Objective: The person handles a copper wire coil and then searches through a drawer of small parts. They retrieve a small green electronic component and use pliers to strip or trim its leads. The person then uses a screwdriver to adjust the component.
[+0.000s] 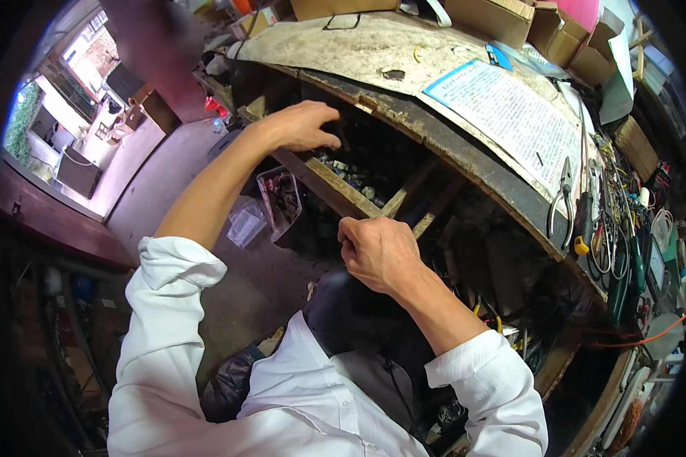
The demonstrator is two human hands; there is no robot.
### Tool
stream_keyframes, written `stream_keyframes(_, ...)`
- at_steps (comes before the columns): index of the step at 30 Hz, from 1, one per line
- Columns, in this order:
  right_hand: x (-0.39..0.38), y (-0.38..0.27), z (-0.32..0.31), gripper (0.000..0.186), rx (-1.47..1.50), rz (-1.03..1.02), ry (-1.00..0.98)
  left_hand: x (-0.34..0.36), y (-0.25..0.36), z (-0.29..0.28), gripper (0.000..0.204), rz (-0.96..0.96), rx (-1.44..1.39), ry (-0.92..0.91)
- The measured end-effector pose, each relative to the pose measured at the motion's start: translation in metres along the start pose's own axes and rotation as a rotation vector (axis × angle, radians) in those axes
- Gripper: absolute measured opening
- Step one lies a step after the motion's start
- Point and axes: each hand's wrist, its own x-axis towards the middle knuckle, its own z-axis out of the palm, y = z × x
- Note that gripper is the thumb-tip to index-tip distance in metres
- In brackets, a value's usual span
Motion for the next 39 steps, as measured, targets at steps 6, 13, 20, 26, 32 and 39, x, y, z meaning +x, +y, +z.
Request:
stream_keyframes(6, 0.000, -0.002, 0.000, 0.015, -0.057, 0.008, -0.016, -0.014, -0.030, 0.021, 0.046, 0.006, -0.034, 0.133)
stream_keyframes(13, 0.001, -0.002, -0.001, 0.014, -0.063, 0.018, -0.025, -0.004, -0.021, 0.018, 0.039, -0.073, -0.025, -0.006)
stream_keyframes(20, 0.000, -0.001, 0.001, 0.013, -0.043, 0.016, 0.004, -0.002, 0.002, 0.027, 0.020, -0.065, 0.100, 0.143)
stream_keyframes(26, 0.001, -0.003, 0.001, 0.014, -0.060, 0.016, -0.018, 0.007, 0.039, 0.048, 0.006, 0.018, -0.061, 0.394)
stream_keyframes(32, 0.000, -0.006, -0.005, 0.012, -0.036, 0.012, -0.011, 0.035, 0.078, 0.055, 0.021, -0.089, -0.272, 0.032)
stream_keyframes(39, -0.002, -0.003, -0.003, 0.012, -0.073, 0.014, -0.015, 0.001, 0.065, 0.035, 0.038, 0.041, -0.081, 0.126)
